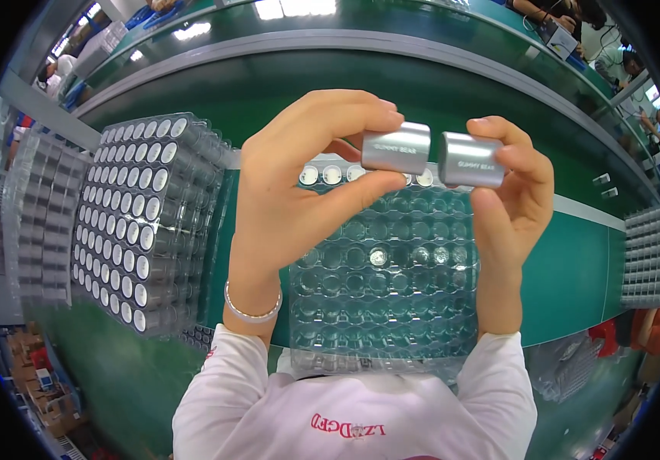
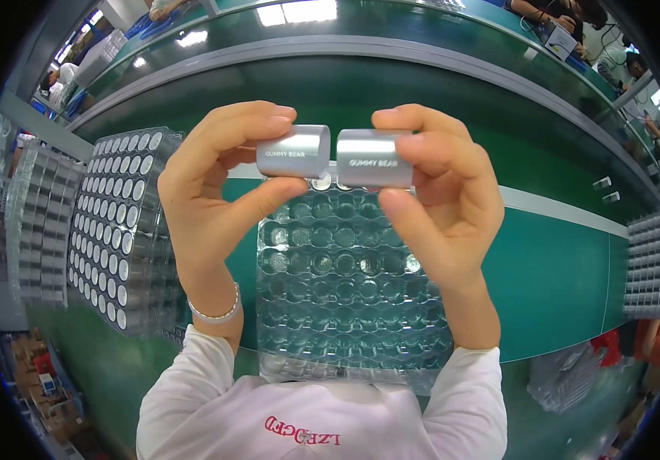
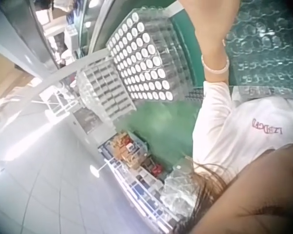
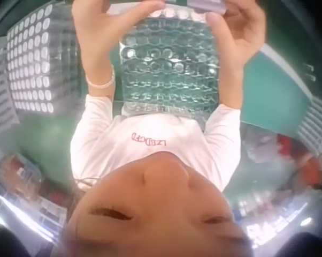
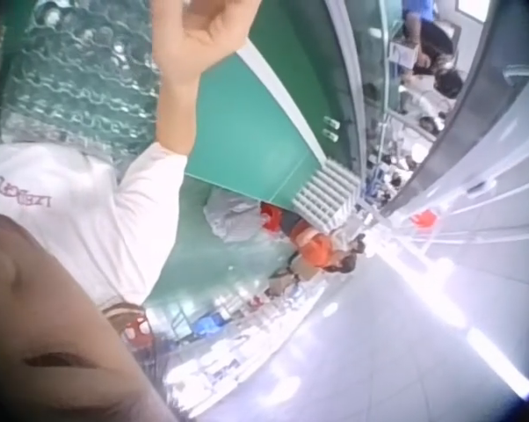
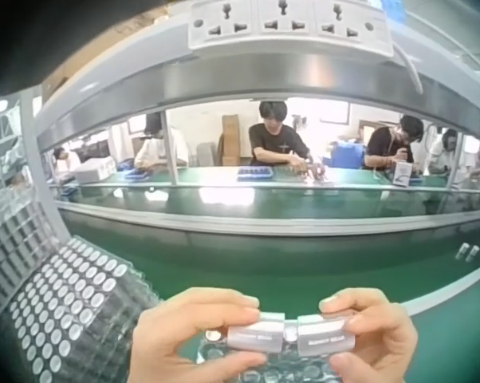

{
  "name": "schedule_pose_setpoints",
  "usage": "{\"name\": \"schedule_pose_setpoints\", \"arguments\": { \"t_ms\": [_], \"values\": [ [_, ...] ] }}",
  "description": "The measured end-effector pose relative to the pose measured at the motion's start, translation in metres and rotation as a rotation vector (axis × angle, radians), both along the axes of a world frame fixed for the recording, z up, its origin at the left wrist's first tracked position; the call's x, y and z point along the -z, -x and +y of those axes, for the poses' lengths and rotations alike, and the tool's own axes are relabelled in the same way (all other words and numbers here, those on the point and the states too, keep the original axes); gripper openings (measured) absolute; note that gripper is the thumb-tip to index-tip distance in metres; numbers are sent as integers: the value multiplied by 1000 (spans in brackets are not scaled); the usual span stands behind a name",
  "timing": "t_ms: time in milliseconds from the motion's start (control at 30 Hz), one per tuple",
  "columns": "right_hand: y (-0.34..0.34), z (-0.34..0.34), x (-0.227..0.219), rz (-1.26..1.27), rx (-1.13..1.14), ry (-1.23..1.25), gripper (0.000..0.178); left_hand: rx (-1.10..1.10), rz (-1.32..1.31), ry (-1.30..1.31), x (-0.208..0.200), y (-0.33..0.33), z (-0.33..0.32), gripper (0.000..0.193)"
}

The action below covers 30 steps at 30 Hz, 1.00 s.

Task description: The person sorts small cylindrical electronic components by hand at an assembly line station, placing them into trays.

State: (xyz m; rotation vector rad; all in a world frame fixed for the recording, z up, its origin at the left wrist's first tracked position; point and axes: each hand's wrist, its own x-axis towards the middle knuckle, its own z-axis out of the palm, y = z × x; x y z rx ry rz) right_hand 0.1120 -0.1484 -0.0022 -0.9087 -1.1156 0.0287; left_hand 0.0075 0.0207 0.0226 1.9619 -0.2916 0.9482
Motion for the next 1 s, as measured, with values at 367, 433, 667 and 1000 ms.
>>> {"name": "schedule_pose_setpoints", "arguments": {
  "t_ms": [367,433,667,1000],
  "values": [
    [-3,-6,2,-146,82,88,35,39,13,53,2,-4,-11,41],
    [-3,-7,2,-133,86,89,35,31,7,60,4,-6,-12,41],
    [-5,-8,5,-106,81,81,33,60,38,69,5,-7,-12,41],
    [-7,-9,4,-93,63,102,34,54,49,66,5,-6,-11,41]
  ]
}}
